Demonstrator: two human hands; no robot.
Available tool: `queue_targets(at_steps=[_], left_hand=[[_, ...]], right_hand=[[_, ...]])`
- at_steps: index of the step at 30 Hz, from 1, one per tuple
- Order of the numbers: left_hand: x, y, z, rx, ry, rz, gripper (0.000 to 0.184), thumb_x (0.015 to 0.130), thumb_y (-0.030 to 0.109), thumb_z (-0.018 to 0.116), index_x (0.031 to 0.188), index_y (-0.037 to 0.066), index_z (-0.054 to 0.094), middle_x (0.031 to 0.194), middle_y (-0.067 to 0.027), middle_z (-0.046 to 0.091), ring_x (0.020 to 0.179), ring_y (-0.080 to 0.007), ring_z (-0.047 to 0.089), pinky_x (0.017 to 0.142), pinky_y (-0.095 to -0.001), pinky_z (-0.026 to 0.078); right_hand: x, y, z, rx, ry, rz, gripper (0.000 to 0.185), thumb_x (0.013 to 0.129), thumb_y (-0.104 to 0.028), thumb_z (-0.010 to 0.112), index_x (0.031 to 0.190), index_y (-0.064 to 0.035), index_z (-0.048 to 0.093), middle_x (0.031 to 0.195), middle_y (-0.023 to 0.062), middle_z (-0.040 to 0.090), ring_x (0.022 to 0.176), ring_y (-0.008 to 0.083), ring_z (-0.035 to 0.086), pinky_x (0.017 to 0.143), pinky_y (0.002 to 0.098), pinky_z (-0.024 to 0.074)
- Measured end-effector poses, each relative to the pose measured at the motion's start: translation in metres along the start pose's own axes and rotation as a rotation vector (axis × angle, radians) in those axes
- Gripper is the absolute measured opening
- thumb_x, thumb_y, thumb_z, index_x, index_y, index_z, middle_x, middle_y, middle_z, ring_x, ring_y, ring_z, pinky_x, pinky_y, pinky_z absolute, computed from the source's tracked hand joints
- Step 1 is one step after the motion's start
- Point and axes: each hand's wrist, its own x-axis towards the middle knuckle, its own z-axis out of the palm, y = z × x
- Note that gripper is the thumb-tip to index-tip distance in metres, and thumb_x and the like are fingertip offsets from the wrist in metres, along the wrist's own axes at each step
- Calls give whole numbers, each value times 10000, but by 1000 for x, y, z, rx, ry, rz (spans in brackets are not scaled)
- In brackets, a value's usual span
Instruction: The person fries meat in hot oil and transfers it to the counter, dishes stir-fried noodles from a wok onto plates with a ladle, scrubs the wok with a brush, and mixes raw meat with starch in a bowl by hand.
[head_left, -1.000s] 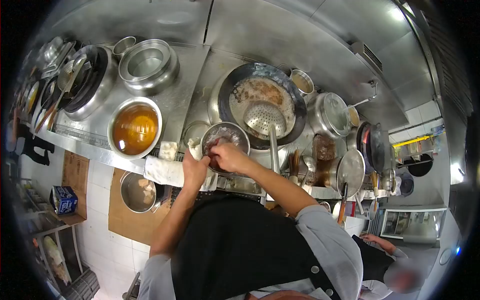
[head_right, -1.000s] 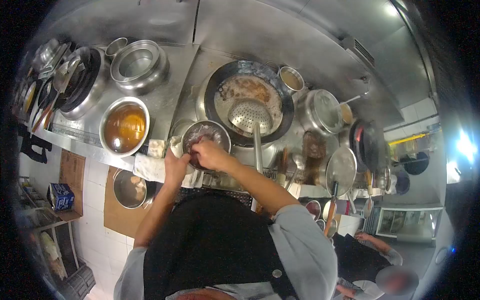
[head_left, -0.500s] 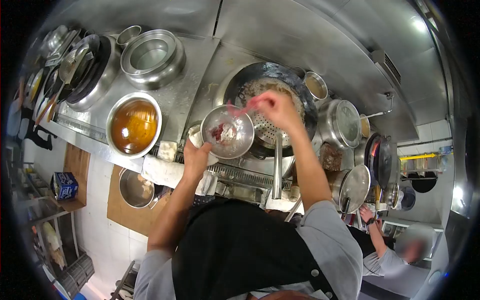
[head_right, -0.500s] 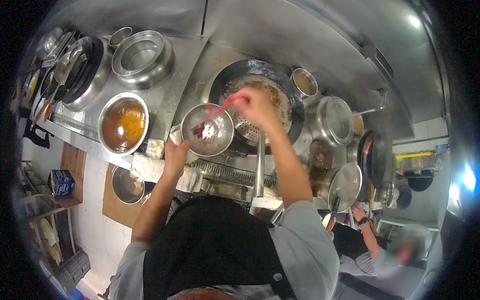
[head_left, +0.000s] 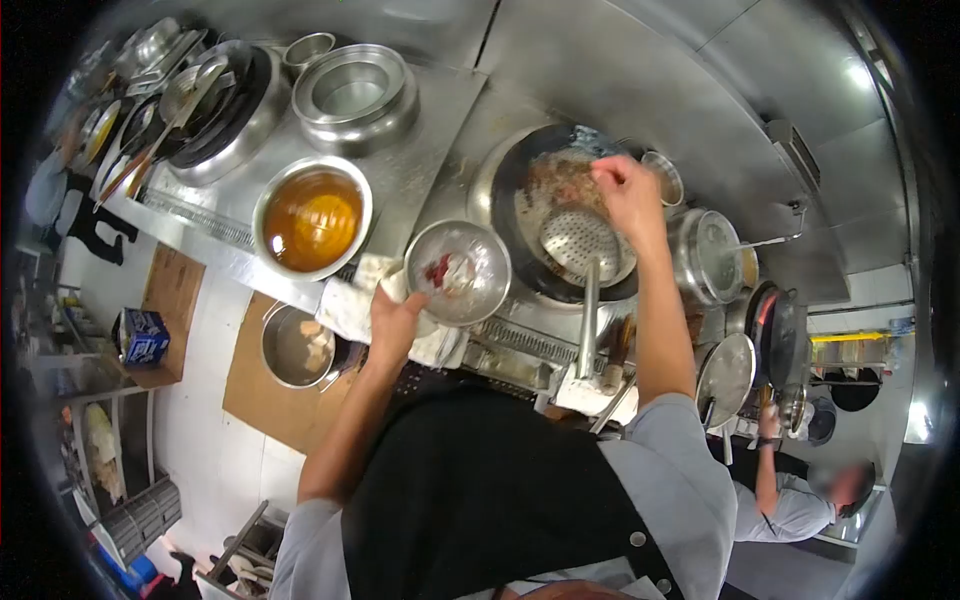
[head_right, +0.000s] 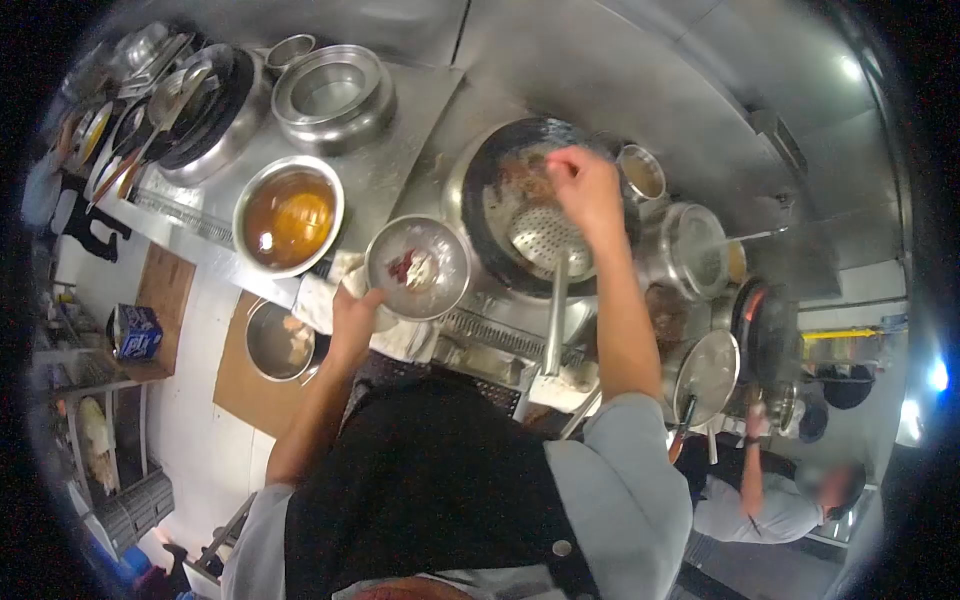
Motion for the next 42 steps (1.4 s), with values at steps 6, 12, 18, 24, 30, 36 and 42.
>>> queue_targets(at_steps=[6,12,18,24,30,36,42], left_hand=[[-11,15,-9,103,-63,127,585,808,-24,648,1383,-50,544,1273,-169,685,1159,-254,664,1028,-358,509],[-30,-6,-29,249,-173,135,576,795,57,691,1344,-71,573,1166,-183,726,1099,-279,691,992,-371,525],[-52,-11,-30,242,-152,75,555,806,6,666,1352,-51,581,1188,-164,708,1071,-256,688,947,-360,540],[-82,-12,-76,85,115,-42,583,815,-25,636,1394,-32,568,1282,-137,677,1129,-238,670,970,-356,538],[-186,-85,-134,25,552,-92,532,832,-30,620,1363,-22,597,1241,-143,689,1087,-268,690,959,-374,546],[-293,-114,-147,-232,810,-315,469,853,26,627,1295,-123,588,1196,-202,683,1024,-299,714,891,-436,597],[-348,-130,-212,17,729,-377,371,875,93,685,1209,-66,677,1090,-132,717,969,-240,669,881,-405,534]], right_hand=[[-133,-92,120,-309,-313,-342,279,883,-183,731,1091,0,693,1126,169,688,1018,378,676,908,478,560],[-214,-78,162,-247,-391,-357,119,855,-139,697,895,-28,717,960,174,710,946,395,691,819,498,563],[-211,-80,81,194,-861,-105,189,833,-139,753,998,-59,795,905,128,760,864,265,739,819,366,574],[-91,16,4,130,-197,148,135,878,-112,751,996,-95,815,965,117,772,895,240,737,821,336,573],[20,184,23,2,88,82,229,925,-50,682,1134,-13,766,962,120,772,871,198,722,795,321,566],[-61,28,-14,646,159,142,284,1017,-91,687,1278,19,696,1095,74,736,942,141,713,748,249,568],[-214,-58,94,795,-230,115,326,1033,-150,657,1320,5,672,1154,105,728,966,165,724,765,286,572]])
